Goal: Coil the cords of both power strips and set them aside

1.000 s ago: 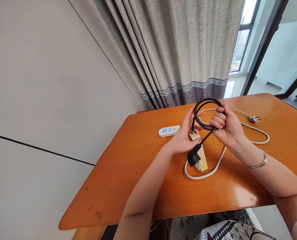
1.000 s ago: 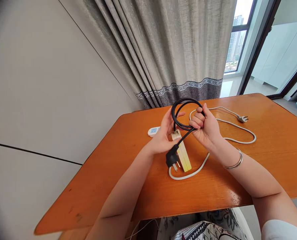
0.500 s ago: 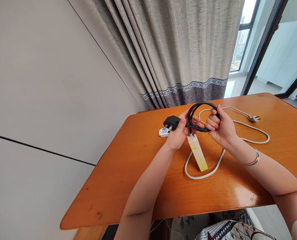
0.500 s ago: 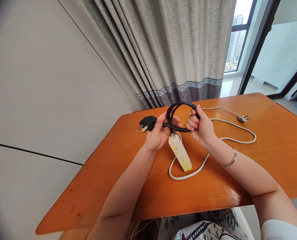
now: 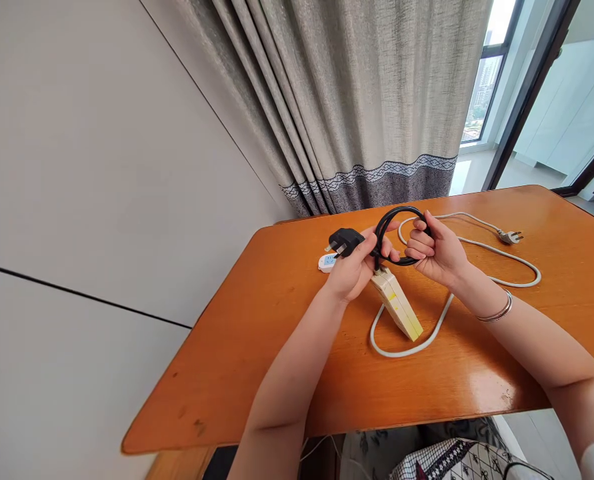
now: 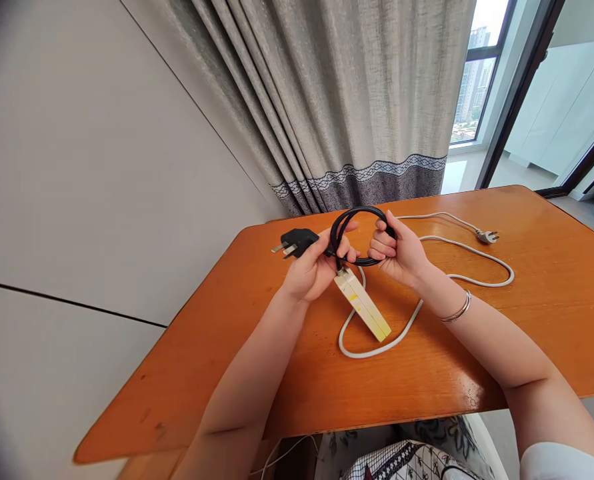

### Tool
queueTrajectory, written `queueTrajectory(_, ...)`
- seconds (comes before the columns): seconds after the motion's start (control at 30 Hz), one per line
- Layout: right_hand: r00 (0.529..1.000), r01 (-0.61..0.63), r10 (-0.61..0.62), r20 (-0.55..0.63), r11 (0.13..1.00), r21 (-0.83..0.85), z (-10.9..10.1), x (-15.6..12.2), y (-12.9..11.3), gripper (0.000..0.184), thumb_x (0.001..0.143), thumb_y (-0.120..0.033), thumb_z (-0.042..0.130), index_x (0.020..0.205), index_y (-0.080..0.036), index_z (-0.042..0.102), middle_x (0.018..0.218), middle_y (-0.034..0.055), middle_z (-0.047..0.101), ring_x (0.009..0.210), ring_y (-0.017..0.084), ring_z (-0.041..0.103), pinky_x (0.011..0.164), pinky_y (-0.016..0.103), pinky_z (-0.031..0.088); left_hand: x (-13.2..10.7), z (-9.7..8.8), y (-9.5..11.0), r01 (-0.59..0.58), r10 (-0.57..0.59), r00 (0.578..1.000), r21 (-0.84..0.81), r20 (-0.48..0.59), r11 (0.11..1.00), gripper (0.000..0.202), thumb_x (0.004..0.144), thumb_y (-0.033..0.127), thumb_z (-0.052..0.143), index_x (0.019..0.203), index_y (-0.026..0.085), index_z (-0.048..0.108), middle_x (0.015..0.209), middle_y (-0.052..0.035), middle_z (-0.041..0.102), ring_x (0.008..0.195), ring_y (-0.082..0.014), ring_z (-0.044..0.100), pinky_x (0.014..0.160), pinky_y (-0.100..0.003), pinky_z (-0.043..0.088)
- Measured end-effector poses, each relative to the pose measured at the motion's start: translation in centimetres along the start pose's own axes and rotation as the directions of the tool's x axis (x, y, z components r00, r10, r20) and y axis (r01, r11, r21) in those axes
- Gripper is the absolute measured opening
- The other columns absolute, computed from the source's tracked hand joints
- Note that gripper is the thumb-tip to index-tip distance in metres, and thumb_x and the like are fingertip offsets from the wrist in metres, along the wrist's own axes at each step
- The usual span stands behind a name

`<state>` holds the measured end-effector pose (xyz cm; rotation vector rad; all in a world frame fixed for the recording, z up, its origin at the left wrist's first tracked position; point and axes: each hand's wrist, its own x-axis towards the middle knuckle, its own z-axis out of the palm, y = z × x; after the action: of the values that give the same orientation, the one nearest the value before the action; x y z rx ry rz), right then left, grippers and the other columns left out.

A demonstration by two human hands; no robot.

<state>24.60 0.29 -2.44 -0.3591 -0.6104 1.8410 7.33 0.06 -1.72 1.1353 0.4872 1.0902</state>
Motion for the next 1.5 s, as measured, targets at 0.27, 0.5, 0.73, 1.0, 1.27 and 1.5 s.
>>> queueTrajectory(0.27,0.997,0.053,-0.044,0.063,0.99,-0.134,0.2,-0.2,0.5,0.044,0.097,-0.047,0.059,0.067,-0.021,0.041,0.049,-0.0115,0.015,0.04,0.006,0.014,0.044,0.017,0.032,0.0,1.3,0.4,0.099,-0.115,0.976,-0.097,-0.183,0.99,0.045,0.097,0.054,0.055,0.068,0.019,0.057,0.047,0.0062,0.036,0.053,-0.0118,0.05,0.072,-0.028,0.053)
queueTrajectory(0.5,0.997,0.075,-0.07,0.028,0.978,-0.193,0.3,-0.2,0.6,0.044,0.096,-0.05,0.061,0.067,-0.021,0.045,0.049,-0.0115,0.016,0.041,0.007,0.015,0.046,0.017,0.036,0.0,1.5,0.4,0.072,-0.104,0.967,-0.142,-0.232,0.987,0.034,0.097,0.039,0.06,0.072,0.017,0.06,0.046,0.0078,0.034,0.049,-0.0096,0.044,0.069,-0.025,0.052)
queueTrajectory(0.73,0.999,0.053,-0.053,0.007,0.972,-0.229,0.0,0.1,0.5,0.046,0.095,-0.054,0.062,0.068,-0.021,0.045,0.049,-0.0111,0.018,0.042,0.007,0.021,0.05,0.018,0.04,0.1,1.7,0.3,0.046,-0.083,0.971,-0.168,-0.226,0.985,0.038,0.099,0.04,0.057,0.069,0.016,0.058,0.045,0.0092,0.027,0.045,-0.0079,0.035,0.067,-0.024,0.051)
queueTrajectory(1.0,0.983,0.157,-0.179,-0.037,0.932,-0.328,-0.3,0.4,1.4,0.04,0.092,-0.061,0.061,0.086,-0.021,0.061,0.06,-0.0047,0.053,0.06,0.013,0.058,0.069,0.028,0.053,0.2,1.6,0.0,-0.01,-0.038,0.967,-0.184,-0.253,0.983,0.038,0.096,0.037,0.063,0.065,0.017,0.054,0.048,0.0089,0.026,0.046,-0.0074,0.034,0.063,-0.022,0.048)
queueTrajectory(1.27,0.987,-0.064,-0.03,-0.161,0.832,-0.552,-3.0,1.5,3.4,0.055,0.099,-0.066,0.034,0.114,-0.02,0.062,0.104,0.0087,0.074,0.081,0.018,0.068,0.07,0.027,0.051,1.6,0.4,-0.7,-0.102,-0.045,0.886,-0.288,-0.461,0.952,0.036,0.097,0.035,0.063,0.067,0.018,0.052,0.049,0.0093,0.027,0.046,-0.0065,0.034,0.064,-0.021,0.047)
queueTrajectory(1.5,0.966,-0.001,0.248,0.069,0.273,-0.962,-4.6,0.7,3.9,0.074,0.081,-0.076,0.059,0.127,-0.017,0.057,0.119,0.0113,0.069,0.101,0.024,0.063,0.087,0.037,0.051,2.6,-0.7,-1.2,-0.144,-0.01,0.826,-0.228,-0.563,0.963,0.037,0.096,0.034,0.064,0.066,0.018,0.052,0.049,0.0095,0.03,0.046,-0.006,0.035,0.064,-0.02,0.045)
